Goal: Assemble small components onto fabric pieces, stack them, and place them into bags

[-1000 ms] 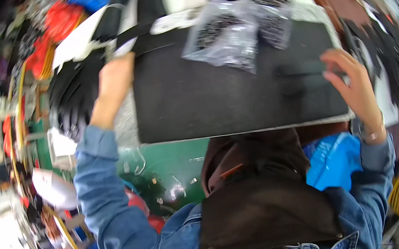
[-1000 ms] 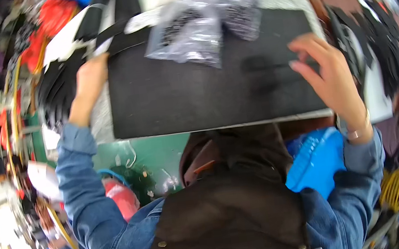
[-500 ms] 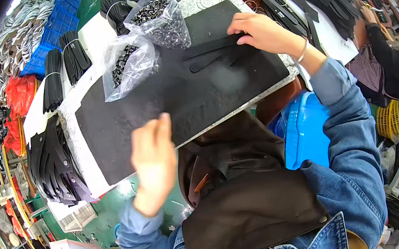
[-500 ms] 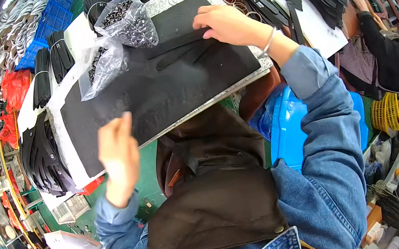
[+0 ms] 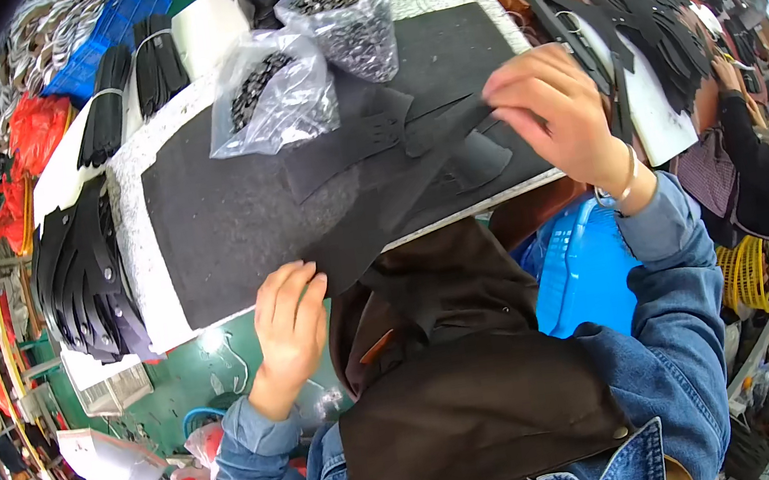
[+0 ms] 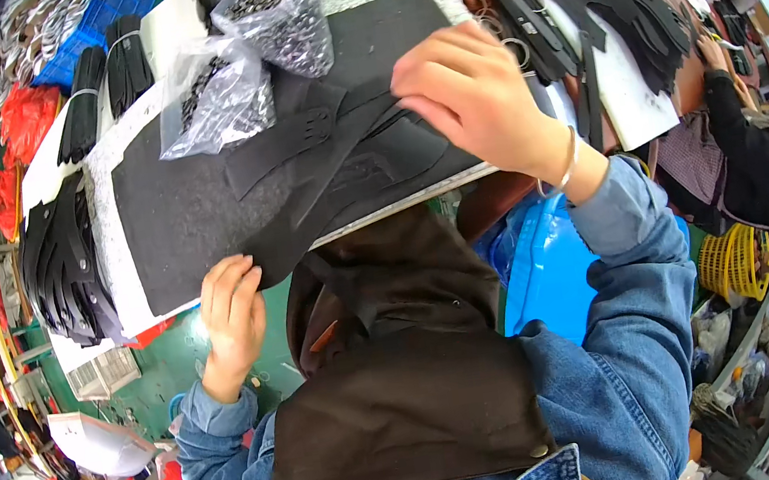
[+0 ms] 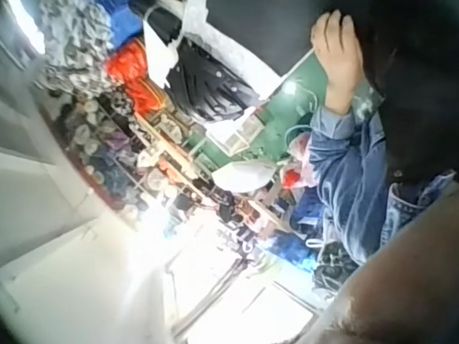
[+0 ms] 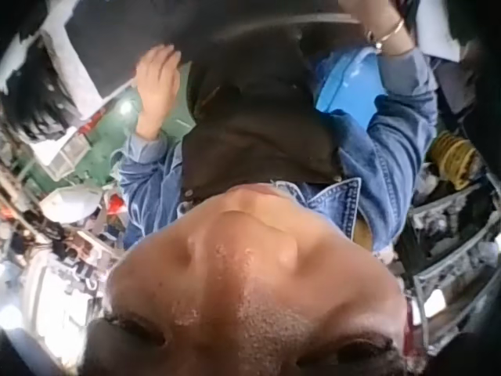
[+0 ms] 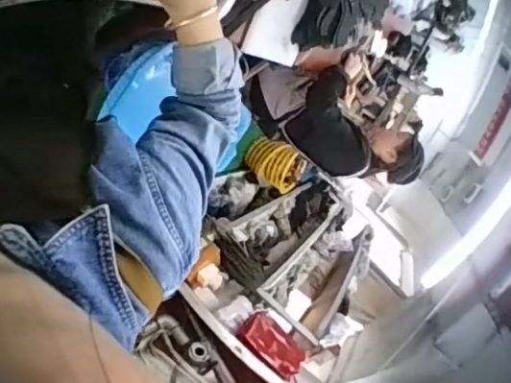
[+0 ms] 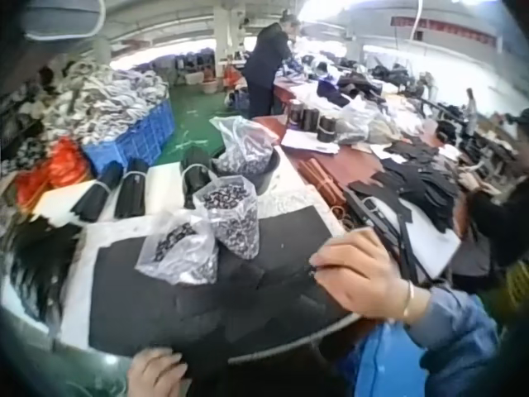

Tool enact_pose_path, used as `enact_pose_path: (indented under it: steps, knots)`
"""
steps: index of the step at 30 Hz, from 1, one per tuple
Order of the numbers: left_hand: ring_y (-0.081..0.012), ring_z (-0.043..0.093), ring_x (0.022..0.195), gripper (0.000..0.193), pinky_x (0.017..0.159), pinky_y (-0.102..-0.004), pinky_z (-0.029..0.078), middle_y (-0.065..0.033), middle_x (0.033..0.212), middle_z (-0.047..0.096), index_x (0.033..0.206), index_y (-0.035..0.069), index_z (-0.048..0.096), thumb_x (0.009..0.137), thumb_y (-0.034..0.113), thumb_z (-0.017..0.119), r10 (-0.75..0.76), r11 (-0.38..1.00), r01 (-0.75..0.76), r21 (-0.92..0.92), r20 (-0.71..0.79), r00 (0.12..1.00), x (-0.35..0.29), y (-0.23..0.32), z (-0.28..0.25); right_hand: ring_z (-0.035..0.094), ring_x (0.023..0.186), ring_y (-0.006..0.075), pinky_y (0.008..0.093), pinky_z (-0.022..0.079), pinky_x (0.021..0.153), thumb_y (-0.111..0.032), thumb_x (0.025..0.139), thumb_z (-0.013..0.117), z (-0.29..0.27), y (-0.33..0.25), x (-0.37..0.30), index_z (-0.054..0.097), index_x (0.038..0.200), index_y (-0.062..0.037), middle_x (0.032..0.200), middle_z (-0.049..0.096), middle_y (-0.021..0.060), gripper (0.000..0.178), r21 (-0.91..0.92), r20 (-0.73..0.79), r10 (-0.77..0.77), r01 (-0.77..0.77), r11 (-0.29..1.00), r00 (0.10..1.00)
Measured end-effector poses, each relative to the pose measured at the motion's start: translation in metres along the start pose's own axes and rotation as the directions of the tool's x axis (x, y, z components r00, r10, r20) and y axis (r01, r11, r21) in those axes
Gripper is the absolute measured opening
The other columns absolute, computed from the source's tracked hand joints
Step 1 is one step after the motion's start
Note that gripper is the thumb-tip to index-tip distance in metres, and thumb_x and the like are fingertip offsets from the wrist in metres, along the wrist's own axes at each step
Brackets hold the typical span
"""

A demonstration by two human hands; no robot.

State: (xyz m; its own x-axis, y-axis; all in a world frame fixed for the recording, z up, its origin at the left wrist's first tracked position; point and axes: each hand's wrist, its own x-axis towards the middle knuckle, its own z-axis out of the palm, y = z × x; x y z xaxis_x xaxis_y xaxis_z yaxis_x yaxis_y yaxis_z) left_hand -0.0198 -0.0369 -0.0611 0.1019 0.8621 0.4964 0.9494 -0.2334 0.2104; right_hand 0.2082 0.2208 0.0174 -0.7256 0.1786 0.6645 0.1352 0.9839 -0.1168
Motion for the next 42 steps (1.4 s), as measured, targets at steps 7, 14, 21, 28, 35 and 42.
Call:
enact_pose_path:
  steps: [7, 14, 21, 28, 35, 42]
  knots:
    - [-0.0307, 0.056, 0.091, 0.047, 0.076, -0.0398, 0.047, -0.0158, 0.105, 0.057, 0.103, 0.0, 0.059, 0.057, -0.007, 0.061, -0.072, 0.995, 0.058, -0.083, -0.172, 0.982, 0.014, 0.0, 0.004, 0.061, 0.07, 0.0251, 0.0313, 0.046, 0.065, -0.007, 0.075, 0.063, 0.049, -0.032, 0.037, 0.06, 0.081, 0.0018, 0.075, 0.062, 0.0126, 0.011, 0.538, 0.706, -0.018, -0.52, 0.663, 0.708]
    - [-0.0234, 0.051, 0.085, 0.04, 0.072, -0.0368, 0.04, -0.0045, 0.089, 0.056, 0.091, 0.006, 0.066, 0.052, 0.001, 0.06, -0.005, 0.999, 0.011, 0.044, -0.131, 0.991, 0.016, 0.001, 0.003, 0.057, 0.086, 0.0267, 0.0386, 0.046, 0.073, -0.017, 0.08, 0.06, 0.078, 0.029, 0.118, 0.062, 0.09, -0.0085, 0.083, 0.061, 0.0082, 0.014, -0.268, 0.172, 0.097, -0.048, 0.962, 0.98]
    - [-0.0228, 0.05, 0.087, 0.037, 0.074, -0.0366, 0.041, -0.0053, 0.094, 0.055, 0.094, 0.006, 0.065, 0.058, 0.005, 0.062, -0.003, 1.0, 0.006, 0.026, -0.092, 0.996, 0.016, 0.003, 0.005, 0.059, 0.078, 0.0294, 0.04, 0.046, 0.069, -0.014, 0.078, 0.059, 0.099, 0.066, 0.146, 0.062, 0.089, -0.0059, 0.08, 0.062, 0.0094, 0.014, -0.179, 0.497, -0.012, 0.115, 0.977, 0.868]
    - [-0.0241, 0.052, 0.084, 0.039, 0.071, -0.0364, 0.041, -0.0066, 0.092, 0.056, 0.093, 0.004, 0.064, 0.055, -0.001, 0.062, -0.024, 0.998, 0.016, -0.061, -0.131, 0.991, 0.018, 0.005, 0.0, 0.06, 0.067, 0.0328, 0.0407, 0.045, 0.061, -0.009, 0.074, 0.055, 0.094, 0.071, 0.146, 0.061, 0.074, -0.0035, 0.069, 0.059, 0.0157, 0.008, -0.008, 0.344, 0.077, -0.079, 0.997, 0.936]
    - [-0.0256, 0.053, 0.082, 0.039, 0.068, -0.0361, 0.043, -0.0077, 0.09, 0.057, 0.091, 0.003, 0.064, 0.054, -0.006, 0.061, -0.039, 0.997, 0.03, -0.071, -0.129, 0.991, 0.022, 0.011, -0.004, 0.059, 0.075, 0.0326, 0.0399, 0.045, 0.068, -0.01, 0.07, 0.056, 0.106, 0.08, 0.148, 0.061, 0.074, -0.0047, 0.071, 0.06, 0.0159, 0.009, -0.065, 0.299, -0.018, 0.039, 0.997, 0.954]
    - [-0.0244, 0.054, 0.079, 0.035, 0.067, -0.0354, 0.044, -0.0069, 0.09, 0.058, 0.09, 0.005, 0.064, 0.055, -0.001, 0.064, -0.035, 0.996, 0.023, -0.086, -0.14, 0.989, 0.031, 0.013, -0.009, 0.058, 0.078, 0.0317, 0.0419, 0.045, 0.067, -0.013, 0.079, 0.056, 0.108, 0.082, 0.141, 0.06, 0.082, -0.0054, 0.076, 0.059, 0.013, 0.01, -0.196, 0.389, -0.101, 0.189, 0.962, 0.916]
